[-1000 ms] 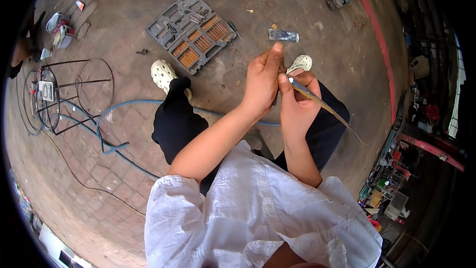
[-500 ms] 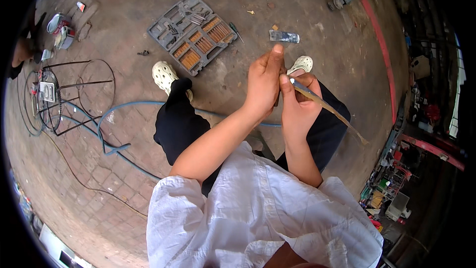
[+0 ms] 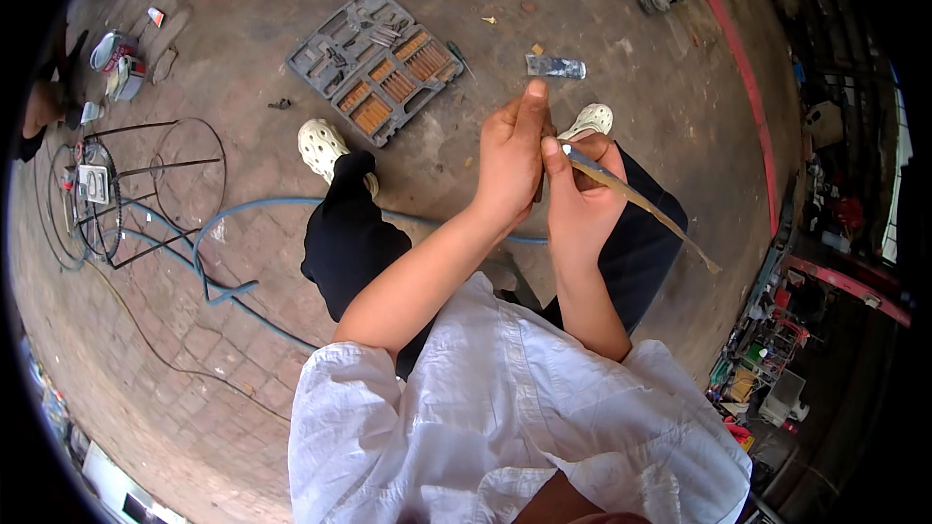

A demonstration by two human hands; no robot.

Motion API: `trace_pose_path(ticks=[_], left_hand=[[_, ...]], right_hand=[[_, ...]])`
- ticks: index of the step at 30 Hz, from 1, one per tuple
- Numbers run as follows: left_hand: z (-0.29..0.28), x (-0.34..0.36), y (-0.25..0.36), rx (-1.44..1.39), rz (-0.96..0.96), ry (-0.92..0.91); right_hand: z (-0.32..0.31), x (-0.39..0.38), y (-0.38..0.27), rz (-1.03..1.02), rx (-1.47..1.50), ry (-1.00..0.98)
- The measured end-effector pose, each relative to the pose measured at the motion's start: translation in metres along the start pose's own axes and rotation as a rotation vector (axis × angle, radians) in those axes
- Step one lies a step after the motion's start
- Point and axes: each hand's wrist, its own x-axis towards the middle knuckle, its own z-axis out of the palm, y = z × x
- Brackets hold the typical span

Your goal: The person uses a file to sharpen a metal strip by hand, holding the strip firmly against their leg.

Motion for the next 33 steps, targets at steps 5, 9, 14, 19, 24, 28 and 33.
trace_pose_path(ticks=[5,9,14,19,24,28,33], left_hand=[[0.001,0.001,0.005,0.013,-0.016,-0.01],[0.001,-0.002,0.004,0.016,-0.016,-0.015],[0.002,-0.002,0.005,0.057,-0.031,0.009],[0.004,-0.003,0.004,-0.024,-0.012,-0.01],[0.004,-0.003,0.012,-0.02,0.0,0.021],[0.001,-0.001,0.008,-0.038,0.014,0.004],[0.006,-0.002,0.017,-0.043,0.041,0.011]], right_hand=[[-0.007,-0.001,0.005,-0.076,-0.108,-0.047],[-0.002,0.005,-0.003,0.007,-0.049,-0.047],[-0.007,-0.003,0.0,0.01,-0.069,-0.056],[-0.006,-0.004,0.001,0.0,-0.065,-0.037],[0.003,0.003,-0.001,0.024,-0.097,-0.027],[-0.002,-0.006,0.006,-0.089,-0.1,-0.049],[0.004,0.001,-0.001,-0.043,-0.12,-0.037]])
